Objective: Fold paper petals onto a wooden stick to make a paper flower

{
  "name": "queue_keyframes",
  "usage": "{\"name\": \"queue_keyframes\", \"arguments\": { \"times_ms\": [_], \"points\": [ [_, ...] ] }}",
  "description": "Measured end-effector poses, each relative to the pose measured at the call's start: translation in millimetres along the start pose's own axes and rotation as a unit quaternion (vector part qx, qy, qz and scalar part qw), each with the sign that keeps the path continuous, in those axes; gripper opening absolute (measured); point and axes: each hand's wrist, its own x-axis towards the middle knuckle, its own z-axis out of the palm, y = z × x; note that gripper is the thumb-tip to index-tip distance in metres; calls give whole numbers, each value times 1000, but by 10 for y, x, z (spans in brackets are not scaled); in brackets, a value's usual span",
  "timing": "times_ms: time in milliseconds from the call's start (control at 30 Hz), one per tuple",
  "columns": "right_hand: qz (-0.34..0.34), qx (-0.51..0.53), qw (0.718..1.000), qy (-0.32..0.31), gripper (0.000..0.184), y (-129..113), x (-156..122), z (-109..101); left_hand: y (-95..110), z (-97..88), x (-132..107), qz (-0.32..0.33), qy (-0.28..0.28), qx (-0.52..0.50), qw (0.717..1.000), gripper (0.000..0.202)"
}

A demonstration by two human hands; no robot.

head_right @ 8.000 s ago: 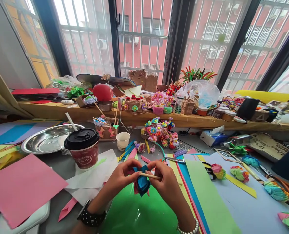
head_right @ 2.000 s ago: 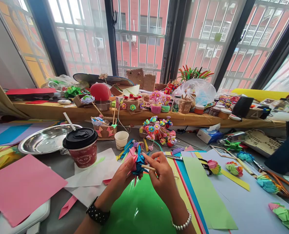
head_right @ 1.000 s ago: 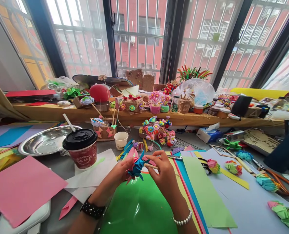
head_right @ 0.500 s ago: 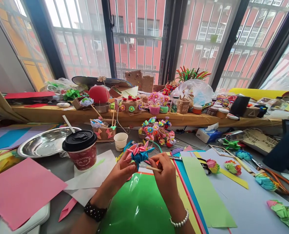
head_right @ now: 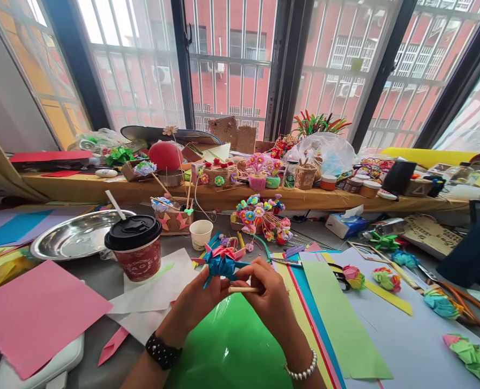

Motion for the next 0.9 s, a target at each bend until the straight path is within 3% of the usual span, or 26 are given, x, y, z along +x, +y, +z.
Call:
{"name": "queue_keyframes", "arguments": {
  "times_ms": [200,367,500,600,800,900],
  "points": [
    [6,14,999,-34,33,-11,-2,28,19,-27,38,24,25,-31,999,27],
    [-44,4,999,-24,50,-37,-28,23,76,-1,16,40,49,-94,994,20],
    [-64,-14,997,30,39,-50,-28,-43,138,60,-6,36,61,-129,989,17],
    [-57,-38,996,54,30,-20,-22,-87,152,74,3,38,77,-99,991,17],
    [-33,-48,998,15,18,28,-28,-67,129,27,46,57,117,35,991,18],
    [-70,-78,994,17,15,12,-9,-68,125,19,41,24,130,79,988,21]
  ]
}}
